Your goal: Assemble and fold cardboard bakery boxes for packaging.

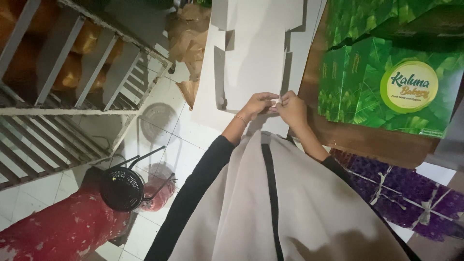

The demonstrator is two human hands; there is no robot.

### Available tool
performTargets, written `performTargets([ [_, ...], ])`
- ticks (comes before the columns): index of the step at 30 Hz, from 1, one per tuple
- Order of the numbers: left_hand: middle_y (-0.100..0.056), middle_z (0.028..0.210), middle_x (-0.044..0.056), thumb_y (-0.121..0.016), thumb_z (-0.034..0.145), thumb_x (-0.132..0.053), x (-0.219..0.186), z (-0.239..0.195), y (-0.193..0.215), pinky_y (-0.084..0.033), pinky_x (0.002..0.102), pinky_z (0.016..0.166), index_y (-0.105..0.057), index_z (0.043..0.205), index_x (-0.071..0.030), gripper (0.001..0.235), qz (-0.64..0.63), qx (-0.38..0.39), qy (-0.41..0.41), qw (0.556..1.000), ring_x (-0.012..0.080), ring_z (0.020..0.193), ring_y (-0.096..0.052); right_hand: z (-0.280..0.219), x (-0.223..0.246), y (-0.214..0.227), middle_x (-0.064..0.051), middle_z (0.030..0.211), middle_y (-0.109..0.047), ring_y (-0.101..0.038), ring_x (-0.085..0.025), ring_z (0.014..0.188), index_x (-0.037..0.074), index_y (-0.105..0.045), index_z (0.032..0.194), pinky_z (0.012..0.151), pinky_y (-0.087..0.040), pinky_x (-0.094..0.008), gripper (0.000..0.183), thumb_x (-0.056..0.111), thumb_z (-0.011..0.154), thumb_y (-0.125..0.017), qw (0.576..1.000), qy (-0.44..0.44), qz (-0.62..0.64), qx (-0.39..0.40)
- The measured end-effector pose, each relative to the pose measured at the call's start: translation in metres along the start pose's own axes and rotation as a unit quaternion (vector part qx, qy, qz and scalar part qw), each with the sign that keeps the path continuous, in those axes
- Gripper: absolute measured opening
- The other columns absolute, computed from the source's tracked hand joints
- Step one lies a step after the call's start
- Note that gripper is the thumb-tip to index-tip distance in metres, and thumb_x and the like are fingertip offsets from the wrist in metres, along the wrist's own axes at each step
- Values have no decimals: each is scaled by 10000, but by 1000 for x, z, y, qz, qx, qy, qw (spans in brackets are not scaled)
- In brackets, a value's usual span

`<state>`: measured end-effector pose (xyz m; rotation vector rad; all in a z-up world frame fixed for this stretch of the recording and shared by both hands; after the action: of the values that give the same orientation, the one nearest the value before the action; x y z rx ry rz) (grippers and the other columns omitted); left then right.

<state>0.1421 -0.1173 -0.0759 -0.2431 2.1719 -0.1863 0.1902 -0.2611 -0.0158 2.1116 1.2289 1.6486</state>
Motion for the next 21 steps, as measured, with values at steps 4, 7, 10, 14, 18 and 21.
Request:
performTargets([
  [4, -682, 1056, 168, -600, 929, -30, 24, 16, 0, -583, 356, 738, -712, 1225, -93, 323, 145, -43, -39, 988, 272, 884, -715, -2, 1, 1, -197, 886, -737, -738, -417, 887, 43, -652, 986, 721, -590, -526, 274, 249, 824, -733, 995, 11, -97, -27],
  [7, -673, 1136, 225, -623, 919, -102, -25, -12, -4, -567, 483, 896, -672, 1202, -102, 287, 330, -117, -119, 929, 406, 1054, -695, 6, -17, 9, -224, 925, -733, -722, -450, 947, 41, -659, 1004, 775, -583, -559, 306, 277, 813, -690, 987, -31, -154, -28],
  [10, -619, 1162, 219, -649, 941, -138, -103, -59, 15, -508, 489, 993, -638, 1191, -44, 268, 444, -217, -140, 858, 385, 1111, -642, 4, -29, 22, -281, 1019, -721, -704, -484, 1005, -21, -642, 1155, 814, -566, -597, 453, 279, 817, -674, 979, -46, -199, -28],
  [14, -504, 1227, 221, -765, 900, -114, -167, -94, 74, -490, 486, 991, -581, 1261, 14, 425, 464, -395, -170, 775, 374, 1094, -583, 10, -33, 25, -339, 1151, -682, -674, -530, 1062, -83, -553, 1339, 869, -532, -648, 609, 235, 829, -650, 975, -39, -219, 20],
  [18, -477, 1241, 247, -764, 897, -133, -154, -83, 139, -532, 516, 1025, -470, 1295, -6, 511, 316, -425, -160, 833, 443, 1193, -602, -9, 49, 52, -289, 1378, -485, -592, -531, 1178, -6, -479, 1339, 969, -458, -676, 587, 70, 810, -722, 970, -57, -236, -11],
  [21, -606, 1232, 205, -722, 916, -142, -88, -15, 188, -556, 492, 986, -488, 1372, -53, 520, 248, -331, -99, 905, 369, 1172, -658, -18, 129, 65, -212, 1316, -418, -466, -494, 1263, 54, -470, 1441, 963, -431, -630, 660, 66, 843, -749, 973, 45, -216, -73],
])
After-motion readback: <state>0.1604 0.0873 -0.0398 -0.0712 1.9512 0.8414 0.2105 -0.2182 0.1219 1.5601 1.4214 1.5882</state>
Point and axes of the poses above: each hand's wrist, its own z-axis towards the middle knuckle, its own y-axis out of the back of the hand, x = y × z, the point moved 8 cm from there along z, towards the middle knuckle
